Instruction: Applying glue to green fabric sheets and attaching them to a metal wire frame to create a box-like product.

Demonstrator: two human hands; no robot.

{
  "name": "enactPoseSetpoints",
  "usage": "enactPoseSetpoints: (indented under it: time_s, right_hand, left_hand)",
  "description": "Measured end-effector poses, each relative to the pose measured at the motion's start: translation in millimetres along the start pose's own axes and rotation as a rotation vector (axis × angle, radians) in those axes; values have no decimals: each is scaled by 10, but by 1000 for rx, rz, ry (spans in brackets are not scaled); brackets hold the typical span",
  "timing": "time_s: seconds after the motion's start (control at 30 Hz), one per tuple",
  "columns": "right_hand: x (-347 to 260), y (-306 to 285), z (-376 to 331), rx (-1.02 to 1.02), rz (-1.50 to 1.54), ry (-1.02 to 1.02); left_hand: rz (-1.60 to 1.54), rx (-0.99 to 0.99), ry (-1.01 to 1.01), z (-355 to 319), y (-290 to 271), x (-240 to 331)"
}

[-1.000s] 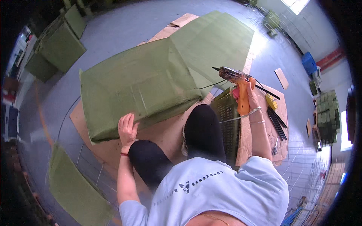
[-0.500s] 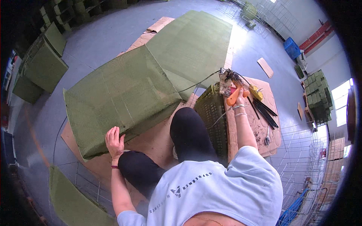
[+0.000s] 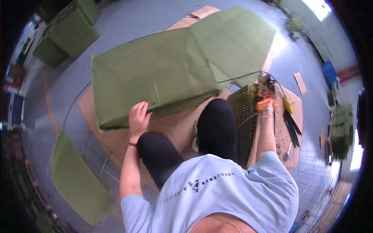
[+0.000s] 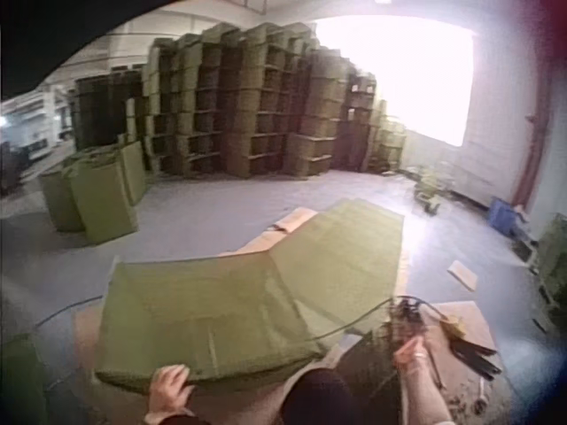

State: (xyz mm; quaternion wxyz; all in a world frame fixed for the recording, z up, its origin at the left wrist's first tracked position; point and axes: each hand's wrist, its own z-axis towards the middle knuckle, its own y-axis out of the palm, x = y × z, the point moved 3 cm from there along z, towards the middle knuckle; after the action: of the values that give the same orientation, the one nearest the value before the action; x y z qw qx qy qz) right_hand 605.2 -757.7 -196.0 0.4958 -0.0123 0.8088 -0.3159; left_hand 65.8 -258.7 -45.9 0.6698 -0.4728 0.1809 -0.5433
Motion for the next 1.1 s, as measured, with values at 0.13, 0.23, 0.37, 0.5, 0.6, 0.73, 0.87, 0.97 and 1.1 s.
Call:
enactPoseSetpoints:
  time_s: [0.13, 0.23, 0.37, 0.5, 0.6, 0.73, 0.87, 0.97, 1.1]
  right_hand:
    - [-52, -148, -71, -280, 273, -71]
    - [-465, -315, -597, -22, -102, -640]
    - [-1108, -78, -2257, -177, 61, -1168]
    - [-1313, 350, -4272, -757, -388, -1847]
    - [-1238, 593, -5120, -1102, -330, -1831]
    - [-912, 889, -5514, -1172, -602, -1913]
    - [-722, 1021, -5508, -1062, -657, -1979]
    - [-688, 1051, -5482, -1044, -668, -1936]
    - [-713, 1033, -5543, -1047, -606, -1916]
  left_hand:
    - [-1, 42, 40, 8, 6, -4]
    - [-7, 38, 44, 18, 0, -4]
    - [-13, 45, 42, 22, -3, 3]
    - [54, 17, 38, 10, 1, 18]
    - [62, 5, 38, 0, -5, 22]
    - [81, -15, 44, 0, -3, 14]
    - [72, -22, 23, -9, 13, 11]
    - [74, -17, 12, -3, 33, 12]
    - [60, -20, 21, 9, 31, 1]
